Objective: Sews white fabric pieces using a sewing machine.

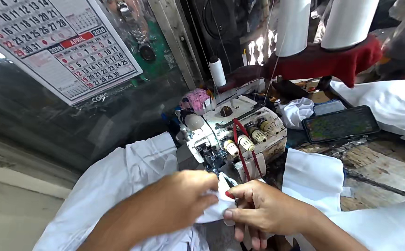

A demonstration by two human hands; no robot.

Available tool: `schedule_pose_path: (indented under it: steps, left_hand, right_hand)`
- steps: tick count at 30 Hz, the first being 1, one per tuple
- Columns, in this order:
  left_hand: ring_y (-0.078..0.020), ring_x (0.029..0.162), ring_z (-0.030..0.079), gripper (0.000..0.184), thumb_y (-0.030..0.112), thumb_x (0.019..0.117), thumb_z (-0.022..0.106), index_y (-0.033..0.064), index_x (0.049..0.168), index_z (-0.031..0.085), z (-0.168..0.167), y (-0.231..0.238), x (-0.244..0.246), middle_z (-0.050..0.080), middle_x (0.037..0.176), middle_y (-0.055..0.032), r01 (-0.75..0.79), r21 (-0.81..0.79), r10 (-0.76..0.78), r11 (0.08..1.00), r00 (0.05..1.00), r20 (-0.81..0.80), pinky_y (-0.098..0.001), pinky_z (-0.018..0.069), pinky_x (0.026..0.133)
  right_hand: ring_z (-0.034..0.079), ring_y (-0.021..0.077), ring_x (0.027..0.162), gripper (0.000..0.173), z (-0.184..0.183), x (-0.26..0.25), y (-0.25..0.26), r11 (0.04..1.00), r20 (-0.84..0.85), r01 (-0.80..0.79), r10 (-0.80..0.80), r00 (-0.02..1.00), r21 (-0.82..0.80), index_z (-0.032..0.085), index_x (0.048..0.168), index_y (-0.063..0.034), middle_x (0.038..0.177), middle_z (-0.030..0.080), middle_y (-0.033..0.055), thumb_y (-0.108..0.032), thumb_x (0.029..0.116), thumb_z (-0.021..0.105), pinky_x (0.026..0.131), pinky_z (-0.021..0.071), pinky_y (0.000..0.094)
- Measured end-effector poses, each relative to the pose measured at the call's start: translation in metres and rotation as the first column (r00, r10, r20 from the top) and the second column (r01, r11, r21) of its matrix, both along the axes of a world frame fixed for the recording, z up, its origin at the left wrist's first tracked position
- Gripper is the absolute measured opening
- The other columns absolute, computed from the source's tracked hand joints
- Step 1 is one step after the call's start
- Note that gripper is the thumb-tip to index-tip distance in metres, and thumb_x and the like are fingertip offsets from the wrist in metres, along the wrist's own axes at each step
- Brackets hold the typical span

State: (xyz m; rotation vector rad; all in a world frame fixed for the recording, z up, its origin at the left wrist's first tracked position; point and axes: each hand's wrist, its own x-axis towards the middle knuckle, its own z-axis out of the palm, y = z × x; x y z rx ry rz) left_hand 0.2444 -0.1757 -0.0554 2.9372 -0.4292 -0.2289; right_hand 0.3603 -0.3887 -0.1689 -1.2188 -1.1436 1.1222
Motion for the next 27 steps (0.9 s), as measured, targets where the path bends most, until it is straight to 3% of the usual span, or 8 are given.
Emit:
schedule_pose_path:
  steps: [4,7,12,16,20,22,24,27]
  left_hand:
    - [0.0005,0.071,0.06,0.032,0.048,0.1042,0.052,0.0219,0.1,0.07,-0.001,0.012,0.002,0.062,0.086,0.0095,0.013,-0.058,-0.014,0.998,1.0,-0.008,-0.0196,0.0537,0.062]
    - [-0.0007,0.062,0.054,0.033,0.049,0.1049,0.05,0.0217,0.099,0.067,-0.006,0.003,0.0,0.06,0.079,0.0096,-0.009,-0.103,0.008,0.995,1.0,-0.009,-0.0205,0.047,0.054]
    - [-0.0034,0.064,0.053,0.03,0.046,0.1039,0.053,0.0222,0.099,0.071,-0.034,0.001,-0.011,0.059,0.084,0.0075,-0.078,-0.127,0.101,0.989,0.977,0.188,-0.0236,0.0455,0.054]
    - [-0.0123,0.099,0.062,0.031,0.047,0.1044,0.051,0.0252,0.106,0.073,-0.063,-0.004,-0.03,0.067,0.105,0.0052,-0.199,-0.095,0.22,0.975,0.907,0.359,-0.0342,0.0522,0.082]
    - [-0.0195,0.122,0.056,0.036,0.049,0.1023,0.047,0.0302,0.119,0.072,-0.078,0.032,-0.034,0.063,0.128,0.0045,-0.297,-0.114,0.318,0.948,0.867,0.384,-0.0501,0.048,0.098]
    - [-0.0145,0.109,0.061,0.038,0.05,0.1026,0.044,0.0344,0.126,0.07,-0.07,0.044,-0.043,0.062,0.122,0.0043,-0.378,-0.054,0.373,0.924,0.865,0.336,-0.0438,0.0564,0.088]
    - [-0.0165,0.075,0.067,0.031,0.042,0.1015,0.051,0.0218,0.108,0.073,-0.066,0.03,-0.055,0.068,0.093,-0.0017,-0.384,-0.015,0.362,0.923,0.856,0.369,-0.0427,0.0577,0.06]
    - [-0.019,0.065,0.066,0.018,0.029,0.095,0.063,0.0129,0.089,0.07,-0.079,-0.041,-0.055,0.067,0.079,-0.0036,-0.278,-0.07,0.281,0.958,0.869,0.408,-0.0417,0.0538,0.051]
  right_hand:
    - [0.071,0.0187,0.058,0.027,0.001,0.0,0.004,1.0,-0.026,0.015,-0.015,1.0,0.008,0.061,0.126,-0.0096,0.084,0.074,0.0083,-0.029,0.1066,0.058,0.047,0.0607,0.0331]
    - [0.071,0.0175,0.057,0.026,0.0,0.002,0.005,0.999,-0.017,0.016,-0.016,1.0,0.033,0.063,0.122,-0.0093,0.081,0.073,0.0072,-0.029,0.1059,0.059,0.047,0.0603,0.032]
    - [0.069,0.0153,0.055,0.025,-0.009,0.001,0.004,0.992,-0.015,0.094,-0.093,0.996,0.089,0.065,0.123,-0.0103,0.078,0.073,0.006,-0.027,0.1062,0.059,0.045,0.0585,0.03]
    - [0.07,0.013,0.057,0.024,-0.017,-0.009,0.006,0.957,0.101,0.248,-0.265,0.959,0.149,0.068,0.121,-0.0139,0.079,0.073,0.0017,-0.031,0.1067,0.058,0.047,0.061,0.0297]
    - [0.07,0.0137,0.075,0.04,-0.02,-0.019,0.009,0.988,0.475,0.122,-0.154,0.866,0.097,0.054,0.145,-0.0201,0.093,0.074,0.0026,-0.029,0.1061,0.055,0.071,0.0596,0.037]
    - [0.073,0.0151,0.082,0.045,-0.017,-0.025,0.006,0.991,0.498,0.086,-0.127,0.858,0.105,0.05,0.149,-0.0228,0.104,0.075,0.0027,-0.029,0.1048,0.057,0.076,0.0613,0.04]
    - [0.073,0.0119,0.089,0.037,-0.017,-0.032,-0.002,0.979,0.398,0.124,-0.181,0.899,0.164,0.054,0.142,-0.0194,0.112,0.074,-0.0001,-0.032,0.1071,0.054,0.079,0.0635,0.0358]
    - [0.07,0.0118,0.095,0.033,-0.019,-0.031,-0.012,0.92,0.182,0.319,-0.362,0.914,0.227,0.059,0.128,-0.0087,0.111,0.07,0.002,-0.035,0.1086,0.051,0.083,0.0618,0.0342]
